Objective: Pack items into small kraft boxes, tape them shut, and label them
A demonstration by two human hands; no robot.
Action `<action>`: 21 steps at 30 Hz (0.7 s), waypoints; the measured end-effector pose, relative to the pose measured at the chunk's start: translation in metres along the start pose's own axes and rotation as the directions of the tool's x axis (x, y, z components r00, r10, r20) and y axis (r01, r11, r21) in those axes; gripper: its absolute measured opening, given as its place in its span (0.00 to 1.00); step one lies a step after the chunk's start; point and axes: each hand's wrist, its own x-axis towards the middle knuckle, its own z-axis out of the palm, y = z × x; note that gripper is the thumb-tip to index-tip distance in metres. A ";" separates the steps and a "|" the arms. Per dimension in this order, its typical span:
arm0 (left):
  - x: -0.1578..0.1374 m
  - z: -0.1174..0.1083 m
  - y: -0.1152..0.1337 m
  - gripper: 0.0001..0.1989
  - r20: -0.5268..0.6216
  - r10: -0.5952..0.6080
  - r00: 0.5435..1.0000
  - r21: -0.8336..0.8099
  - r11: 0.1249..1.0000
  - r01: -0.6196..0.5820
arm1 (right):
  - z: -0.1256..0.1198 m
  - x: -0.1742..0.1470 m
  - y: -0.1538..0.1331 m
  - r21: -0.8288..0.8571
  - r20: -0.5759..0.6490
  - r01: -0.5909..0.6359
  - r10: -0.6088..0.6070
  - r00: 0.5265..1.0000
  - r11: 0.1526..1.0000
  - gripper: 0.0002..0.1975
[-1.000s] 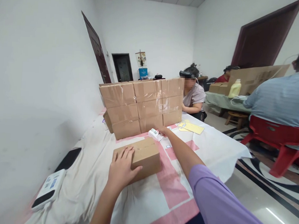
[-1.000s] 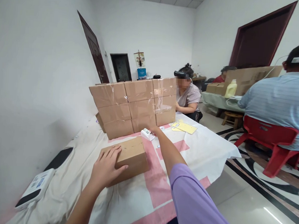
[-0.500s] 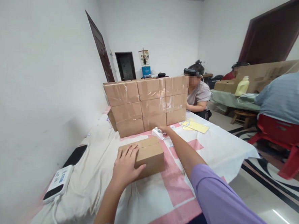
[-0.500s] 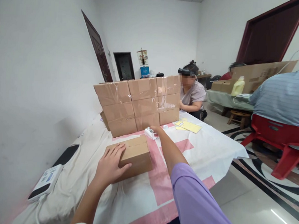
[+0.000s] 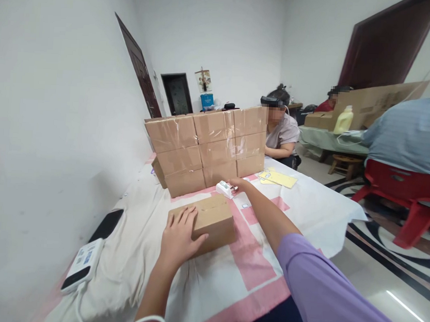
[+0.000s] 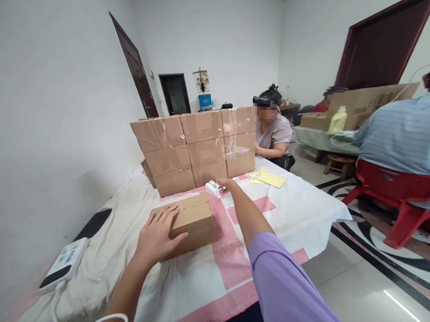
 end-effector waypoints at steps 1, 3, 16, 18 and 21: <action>0.000 0.000 0.000 0.33 0.001 -0.001 1.000 0.003 1.000 0.001 | -0.001 0.001 0.002 0.004 0.004 -0.018 0.018 1.000 1.000 0.08; 0.000 0.000 0.000 0.33 0.004 -0.001 1.000 0.009 1.000 0.001 | -0.003 0.002 0.007 0.020 0.020 -0.035 0.034 0.999 0.999 0.06; -0.002 -0.001 0.000 0.33 -0.010 0.008 1.000 0.029 1.000 -0.008 | -0.015 0.008 0.043 0.119 0.028 0.036 -0.039 0.999 0.992 0.13; -0.003 -0.002 0.000 0.33 -0.013 0.009 1.000 0.032 0.999 -0.008 | -0.018 0.010 0.045 0.113 0.033 0.031 -0.035 0.999 0.993 0.11; -0.003 -0.001 -0.001 0.33 -0.017 0.006 1.000 0.036 0.999 -0.005 | -0.019 0.013 0.048 0.108 0.045 0.032 -0.037 0.998 0.994 0.07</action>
